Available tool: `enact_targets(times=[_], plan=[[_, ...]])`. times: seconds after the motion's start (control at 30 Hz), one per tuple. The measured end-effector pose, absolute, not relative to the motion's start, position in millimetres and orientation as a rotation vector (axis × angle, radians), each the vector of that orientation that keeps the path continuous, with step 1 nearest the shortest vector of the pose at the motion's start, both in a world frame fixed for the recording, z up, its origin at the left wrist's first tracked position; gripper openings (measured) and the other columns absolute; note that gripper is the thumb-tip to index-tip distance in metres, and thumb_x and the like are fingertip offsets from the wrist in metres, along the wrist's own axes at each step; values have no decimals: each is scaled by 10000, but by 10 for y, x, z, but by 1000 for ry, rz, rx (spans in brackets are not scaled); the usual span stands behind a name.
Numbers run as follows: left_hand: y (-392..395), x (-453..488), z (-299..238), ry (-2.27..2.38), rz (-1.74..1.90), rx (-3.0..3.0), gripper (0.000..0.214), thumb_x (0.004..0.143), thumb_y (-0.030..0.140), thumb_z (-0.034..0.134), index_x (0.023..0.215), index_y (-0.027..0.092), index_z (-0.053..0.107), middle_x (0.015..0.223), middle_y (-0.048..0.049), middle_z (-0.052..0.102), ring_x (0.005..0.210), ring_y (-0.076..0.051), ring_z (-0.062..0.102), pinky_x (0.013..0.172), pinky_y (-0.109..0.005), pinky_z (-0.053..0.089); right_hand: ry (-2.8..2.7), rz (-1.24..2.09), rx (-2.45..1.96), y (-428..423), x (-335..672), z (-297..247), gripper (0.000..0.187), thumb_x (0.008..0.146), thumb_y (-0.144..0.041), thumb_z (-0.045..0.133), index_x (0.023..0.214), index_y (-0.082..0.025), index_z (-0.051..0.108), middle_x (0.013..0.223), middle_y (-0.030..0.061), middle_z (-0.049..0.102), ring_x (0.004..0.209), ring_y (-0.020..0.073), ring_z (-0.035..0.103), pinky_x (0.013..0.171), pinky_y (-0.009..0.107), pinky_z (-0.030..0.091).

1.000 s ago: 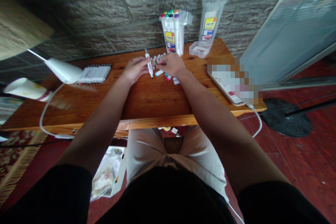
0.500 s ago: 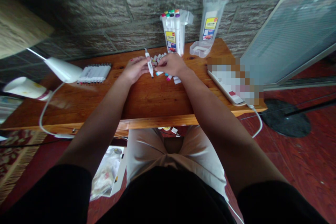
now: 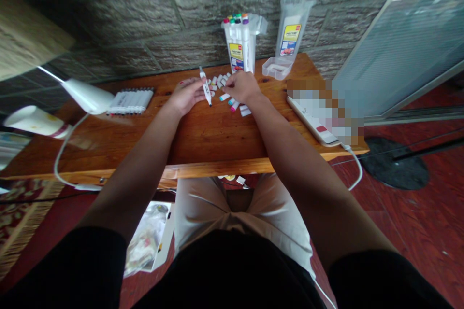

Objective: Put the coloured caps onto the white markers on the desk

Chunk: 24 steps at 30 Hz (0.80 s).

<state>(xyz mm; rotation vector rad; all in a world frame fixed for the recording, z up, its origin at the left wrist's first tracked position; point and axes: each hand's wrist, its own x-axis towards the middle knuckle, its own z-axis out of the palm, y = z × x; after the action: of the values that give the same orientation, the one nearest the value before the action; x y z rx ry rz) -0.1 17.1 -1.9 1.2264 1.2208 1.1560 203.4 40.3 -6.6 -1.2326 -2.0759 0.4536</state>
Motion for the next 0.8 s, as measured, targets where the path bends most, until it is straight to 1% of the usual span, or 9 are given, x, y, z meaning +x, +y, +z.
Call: enact_targets(times=[0.13, 0.27, 0.47, 0.67, 0.8], plan=[[170, 0, -17, 1219, 1153, 1229, 235, 897, 361, 669, 1028, 168, 637, 943, -114, 756, 1017, -240, 712, 936, -385, 562, -2068, 439, -1289, 381, 2016, -51, 131, 812, -204, 672, 866, -135, 770, 804, 52, 730, 862, 227, 690, 895, 381, 543], [172, 1, -16, 1222, 1152, 1232, 241, 889, 364, 678, 1018, 163, 637, 945, -121, 753, 1023, -250, 712, 942, -399, 560, -2041, 441, -1302, 367, 1992, -47, 122, 785, -138, 654, 844, -145, 760, 808, 38, 734, 837, 214, 696, 873, 368, 557], [165, 3, -10, 1224, 1150, 1242, 256, 889, 373, 675, 1029, 162, 640, 971, -127, 753, 1038, -258, 712, 950, -417, 556, -2027, 422, -1271, 387, 1974, -71, 126, 783, -146, 643, 846, -158, 752, 816, 36, 736, 832, 208, 698, 870, 358, 554], [156, 0, -13, 1197, 1149, 1249, 262, 898, 378, 662, 1038, 158, 636, 978, -125, 757, 1011, -237, 718, 939, -390, 561, -1974, 369, -1189, 349, 1961, -15, 165, 840, -152, 583, 876, -165, 744, 868, 36, 748, 851, 191, 692, 879, 342, 543], [159, -3, -18, 1205, 1155, 1251, 309, 887, 402, 677, 1074, 161, 633, 956, -120, 759, 993, -233, 722, 935, -384, 562, -1980, 425, -1175, 310, 1958, 1, 126, 820, -141, 623, 860, -170, 739, 875, 36, 744, 862, 191, 689, 885, 337, 543]])
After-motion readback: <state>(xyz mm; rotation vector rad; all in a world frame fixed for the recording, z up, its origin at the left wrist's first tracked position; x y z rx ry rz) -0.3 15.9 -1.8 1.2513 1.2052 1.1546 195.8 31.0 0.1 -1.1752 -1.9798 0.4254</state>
